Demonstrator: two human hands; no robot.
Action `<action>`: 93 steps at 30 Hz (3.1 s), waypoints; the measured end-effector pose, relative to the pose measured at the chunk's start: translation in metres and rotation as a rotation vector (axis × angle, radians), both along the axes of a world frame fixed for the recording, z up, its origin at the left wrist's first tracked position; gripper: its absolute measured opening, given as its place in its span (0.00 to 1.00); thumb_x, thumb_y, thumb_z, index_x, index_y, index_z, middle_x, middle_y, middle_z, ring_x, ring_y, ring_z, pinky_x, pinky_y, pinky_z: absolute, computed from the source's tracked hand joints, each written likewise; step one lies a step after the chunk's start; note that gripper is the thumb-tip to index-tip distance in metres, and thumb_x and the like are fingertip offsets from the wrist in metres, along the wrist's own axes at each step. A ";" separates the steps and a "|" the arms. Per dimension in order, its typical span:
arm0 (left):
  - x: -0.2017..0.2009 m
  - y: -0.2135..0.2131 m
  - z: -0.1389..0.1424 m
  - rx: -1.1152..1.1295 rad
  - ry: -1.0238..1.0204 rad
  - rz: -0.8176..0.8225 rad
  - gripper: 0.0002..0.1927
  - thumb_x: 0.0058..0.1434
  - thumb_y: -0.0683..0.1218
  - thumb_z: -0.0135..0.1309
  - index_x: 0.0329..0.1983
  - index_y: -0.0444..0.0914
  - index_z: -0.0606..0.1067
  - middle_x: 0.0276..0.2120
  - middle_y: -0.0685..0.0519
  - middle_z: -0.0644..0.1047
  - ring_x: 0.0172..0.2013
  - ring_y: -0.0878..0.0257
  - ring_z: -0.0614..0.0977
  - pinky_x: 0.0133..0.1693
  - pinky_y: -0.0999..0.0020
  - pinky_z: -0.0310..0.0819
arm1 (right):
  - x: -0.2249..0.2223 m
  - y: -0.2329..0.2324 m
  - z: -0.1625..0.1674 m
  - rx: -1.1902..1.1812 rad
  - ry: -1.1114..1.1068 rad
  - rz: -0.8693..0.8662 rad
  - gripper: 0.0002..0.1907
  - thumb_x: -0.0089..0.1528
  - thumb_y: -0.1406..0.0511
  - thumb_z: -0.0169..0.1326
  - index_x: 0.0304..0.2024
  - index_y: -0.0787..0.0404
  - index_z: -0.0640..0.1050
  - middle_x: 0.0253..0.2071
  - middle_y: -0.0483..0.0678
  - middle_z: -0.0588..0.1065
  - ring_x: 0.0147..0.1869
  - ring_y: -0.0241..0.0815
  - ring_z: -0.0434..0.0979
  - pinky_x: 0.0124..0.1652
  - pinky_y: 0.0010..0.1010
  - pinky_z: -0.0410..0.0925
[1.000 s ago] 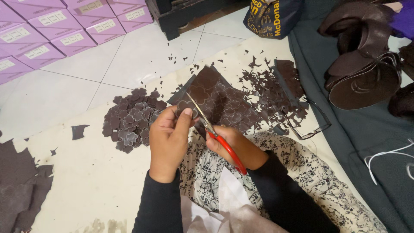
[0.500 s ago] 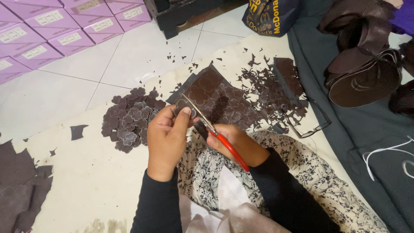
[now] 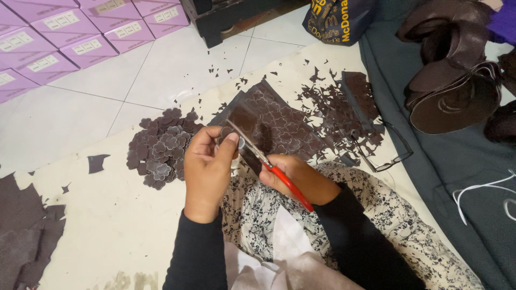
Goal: The person sits on the floor and uses red-handled scissors to cut flower-shaped pieces from a dark brown sheet. The cut pieces are placed in a growing pile to the left while the remaining sheet is repositioned for continued cutting.
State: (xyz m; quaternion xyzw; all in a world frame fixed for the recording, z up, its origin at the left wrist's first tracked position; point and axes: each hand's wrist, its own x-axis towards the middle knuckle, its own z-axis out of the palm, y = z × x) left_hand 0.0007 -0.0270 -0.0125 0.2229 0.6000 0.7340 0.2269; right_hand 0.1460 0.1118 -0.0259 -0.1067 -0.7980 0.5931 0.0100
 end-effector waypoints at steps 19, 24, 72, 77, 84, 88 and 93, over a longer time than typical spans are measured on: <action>0.001 0.007 -0.011 0.006 -0.355 -0.214 0.04 0.65 0.39 0.57 0.42 0.37 0.75 0.32 0.55 0.80 0.31 0.71 0.79 0.30 0.78 0.67 | 0.000 -0.001 -0.010 -0.211 -0.001 0.002 0.17 0.68 0.52 0.46 0.38 0.59 0.70 0.27 0.39 0.66 0.29 0.30 0.65 0.29 0.26 0.63; 0.004 0.008 -0.007 0.063 -0.390 -0.240 0.06 0.63 0.37 0.56 0.43 0.37 0.75 0.33 0.54 0.80 0.32 0.70 0.80 0.33 0.77 0.72 | 0.003 0.001 0.000 -0.142 0.018 -0.019 0.15 0.67 0.52 0.47 0.41 0.56 0.73 0.28 0.38 0.66 0.30 0.29 0.65 0.30 0.26 0.63; 0.013 0.014 -0.022 0.119 -0.399 -0.046 0.07 0.66 0.42 0.57 0.43 0.32 0.78 0.33 0.53 0.81 0.31 0.70 0.78 0.35 0.76 0.70 | 0.001 0.001 -0.008 0.149 0.177 0.063 0.19 0.70 0.52 0.48 0.36 0.61 0.69 0.29 0.47 0.67 0.33 0.41 0.69 0.35 0.33 0.67; 0.014 0.014 -0.024 0.131 -0.405 -0.045 0.06 0.66 0.42 0.57 0.42 0.33 0.77 0.33 0.54 0.81 0.32 0.69 0.78 0.36 0.75 0.72 | 0.001 0.000 -0.010 0.133 0.126 0.050 0.19 0.68 0.52 0.49 0.35 0.61 0.69 0.28 0.47 0.67 0.32 0.39 0.68 0.34 0.33 0.67; 0.012 0.014 -0.025 0.154 -0.443 -0.032 0.06 0.65 0.42 0.58 0.41 0.34 0.77 0.33 0.53 0.81 0.32 0.68 0.78 0.38 0.74 0.74 | -0.001 -0.005 -0.002 0.049 0.064 -0.046 0.18 0.68 0.54 0.50 0.36 0.62 0.71 0.25 0.44 0.68 0.29 0.34 0.67 0.32 0.31 0.66; 0.011 0.012 -0.022 0.139 -0.421 -0.027 0.06 0.65 0.42 0.58 0.41 0.34 0.77 0.33 0.53 0.81 0.32 0.68 0.78 0.37 0.74 0.73 | -0.002 -0.006 -0.001 -0.005 -0.039 -0.084 0.18 0.67 0.54 0.51 0.34 0.63 0.72 0.23 0.44 0.65 0.28 0.34 0.63 0.29 0.32 0.63; 0.013 0.010 -0.019 0.124 -0.404 -0.015 0.06 0.65 0.43 0.57 0.41 0.34 0.77 0.34 0.54 0.81 0.32 0.69 0.78 0.37 0.75 0.72 | 0.002 -0.002 -0.002 0.007 0.069 -0.004 0.17 0.66 0.54 0.52 0.35 0.61 0.70 0.27 0.43 0.66 0.31 0.33 0.65 0.32 0.30 0.65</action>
